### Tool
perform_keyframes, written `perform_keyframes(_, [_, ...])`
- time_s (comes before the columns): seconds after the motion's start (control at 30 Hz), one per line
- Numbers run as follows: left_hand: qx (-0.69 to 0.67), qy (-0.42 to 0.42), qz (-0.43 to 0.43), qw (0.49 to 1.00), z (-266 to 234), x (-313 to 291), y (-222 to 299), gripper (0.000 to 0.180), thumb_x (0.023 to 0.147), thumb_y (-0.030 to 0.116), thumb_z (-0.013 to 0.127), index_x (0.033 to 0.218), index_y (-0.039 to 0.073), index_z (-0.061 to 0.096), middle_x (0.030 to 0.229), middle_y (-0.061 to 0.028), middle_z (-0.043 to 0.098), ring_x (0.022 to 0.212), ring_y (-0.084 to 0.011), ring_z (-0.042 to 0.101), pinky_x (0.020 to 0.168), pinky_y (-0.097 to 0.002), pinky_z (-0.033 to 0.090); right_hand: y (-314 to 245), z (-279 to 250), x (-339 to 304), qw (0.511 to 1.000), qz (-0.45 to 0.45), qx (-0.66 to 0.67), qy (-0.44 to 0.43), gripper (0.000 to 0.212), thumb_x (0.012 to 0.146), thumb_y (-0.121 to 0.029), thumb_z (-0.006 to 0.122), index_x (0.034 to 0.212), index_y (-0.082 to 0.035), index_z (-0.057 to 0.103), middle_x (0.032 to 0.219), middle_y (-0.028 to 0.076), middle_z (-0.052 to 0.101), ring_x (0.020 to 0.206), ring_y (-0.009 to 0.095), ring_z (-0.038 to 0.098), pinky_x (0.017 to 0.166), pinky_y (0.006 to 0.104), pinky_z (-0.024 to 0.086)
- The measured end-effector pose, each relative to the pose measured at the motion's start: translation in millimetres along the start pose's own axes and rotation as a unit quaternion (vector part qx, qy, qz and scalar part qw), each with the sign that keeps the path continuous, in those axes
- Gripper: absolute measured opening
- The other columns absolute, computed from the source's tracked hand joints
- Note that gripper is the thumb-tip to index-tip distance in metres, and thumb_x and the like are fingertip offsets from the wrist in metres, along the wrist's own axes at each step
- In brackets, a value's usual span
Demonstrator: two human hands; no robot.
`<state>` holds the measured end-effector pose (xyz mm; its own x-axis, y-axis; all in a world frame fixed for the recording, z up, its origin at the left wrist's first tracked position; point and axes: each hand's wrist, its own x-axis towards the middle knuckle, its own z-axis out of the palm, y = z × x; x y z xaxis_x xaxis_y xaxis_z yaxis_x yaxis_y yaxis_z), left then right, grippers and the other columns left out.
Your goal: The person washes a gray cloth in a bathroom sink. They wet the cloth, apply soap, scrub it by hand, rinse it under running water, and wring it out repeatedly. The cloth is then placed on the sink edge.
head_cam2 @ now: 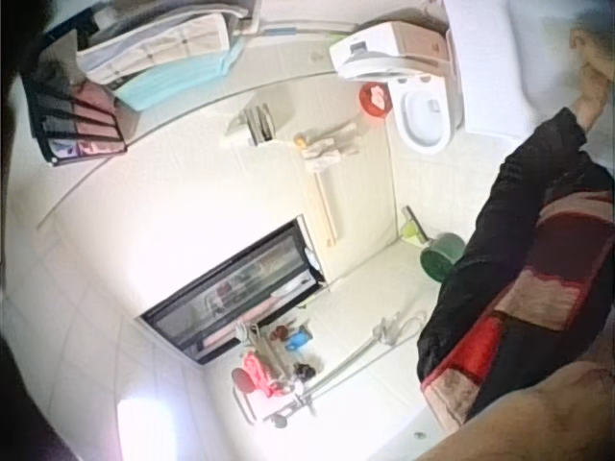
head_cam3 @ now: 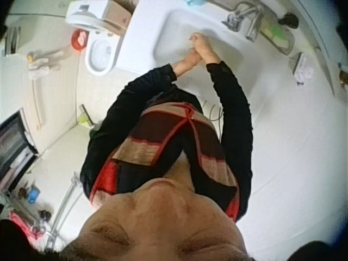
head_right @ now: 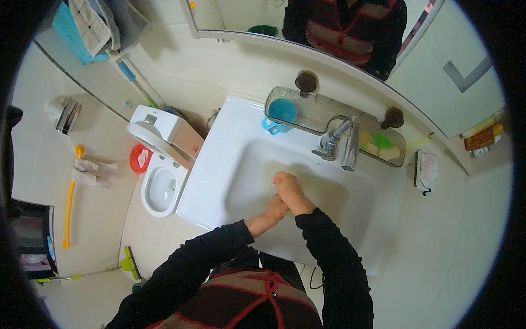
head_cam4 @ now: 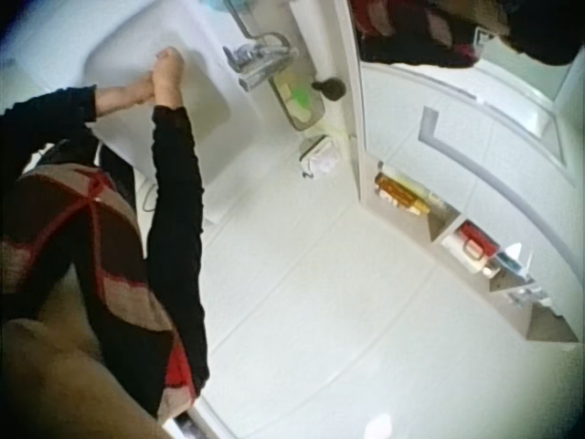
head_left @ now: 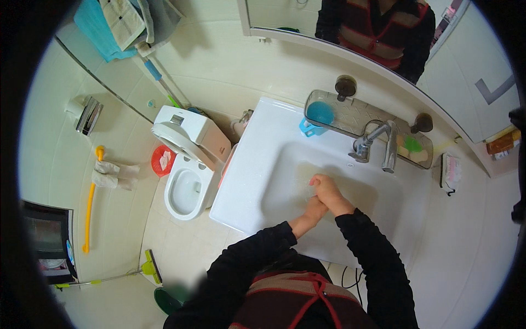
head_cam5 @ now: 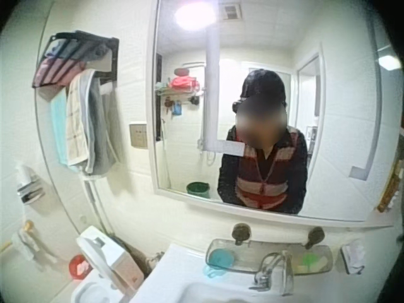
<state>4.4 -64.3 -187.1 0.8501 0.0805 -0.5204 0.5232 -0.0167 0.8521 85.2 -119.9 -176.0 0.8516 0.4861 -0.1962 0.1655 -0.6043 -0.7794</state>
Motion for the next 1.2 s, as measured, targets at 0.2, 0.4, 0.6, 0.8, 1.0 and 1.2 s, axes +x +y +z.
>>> perform_keyframes(0.2, [0.142,0.052,0.172,0.973,10,33,-42,0.024,0.082,0.03,0.055,0.089,0.008,0.065,0.087,-0.0197,0.066,0.083,-0.0416,0.061,0.067,-0.0475,0.047,-6,5,2,0.993,0.03,-0.114,0.024,0.017,0.081,-0.013,0.047,0.079,-0.002,0.06,0.07,0.021,0.06,0.066,0.035,0.06,0.062,0.0437,0.047])
perform_keyframes(0.4, [0.115,0.041,0.214,0.969,3,21,-25,0.027,0.082,0.03,0.057,0.093,0.007,0.063,0.088,-0.0193,0.066,0.084,-0.0402,0.062,0.069,-0.0468,0.047,-12,8,1,0.982,0.031,-0.158,0.099,0.017,0.085,-0.017,0.046,0.088,-0.008,0.061,0.079,0.02,0.062,0.078,0.04,0.059,0.068,0.0482,0.047])
perform_keyframes(0.6, [0.088,0.037,0.149,0.984,-34,4,-2,0.062,0.07,0.029,0.073,0.117,-0.001,0.047,0.098,-0.0215,0.063,0.092,-0.0357,0.061,0.077,-0.0418,0.048,-22,-6,-19,0.986,-0.04,0.064,0.152,0.055,0.088,-0.035,0.056,0.133,-0.007,0.041,0.107,0.019,0.06,0.096,0.032,0.06,0.083,0.0382,0.047])
perform_keyframes(0.8, [0.188,-0.01,0.269,0.945,-79,-39,69,0.073,0.064,0.025,0.08,0.122,0.001,0.043,0.105,-0.015,0.06,0.099,-0.0277,0.059,0.084,-0.0361,0.047,-60,-52,-60,0.969,0.078,0.232,0.009,0.066,0.086,-0.038,0.061,0.135,-0.002,0.036,0.113,0.013,0.055,0.101,0.022,0.057,0.084,0.0321,0.046])
perform_keyframes(1.0, [-0.112,-0.188,0.096,0.971,-108,-42,92,0.044,0.084,0.025,0.068,0.117,0.005,0.048,0.101,-0.0082,0.062,0.09,-0.0194,0.062,0.077,-0.0308,0.051,-70,-71,-85,0.856,0.099,0.506,0.032,0.044,0.087,-0.019,0.06,0.126,-0.006,0.044,0.115,0.009,0.056,0.104,0.02,0.057,0.083,0.0336,0.049])
perform_keyframes(1.2, [-0.369,-0.235,-0.025,0.899,-133,-51,110,0.019,0.091,0.022,0.059,0.104,0.009,0.055,0.099,-0.0078,0.063,0.089,-0.0168,0.062,0.075,-0.0264,0.052,-100,-72,-105,0.727,0.092,0.674,0.094,0.036,0.088,-0.007,0.053,0.123,-0.007,0.044,0.117,0.011,0.056,0.108,0.027,0.057,0.088,0.0414,0.05])
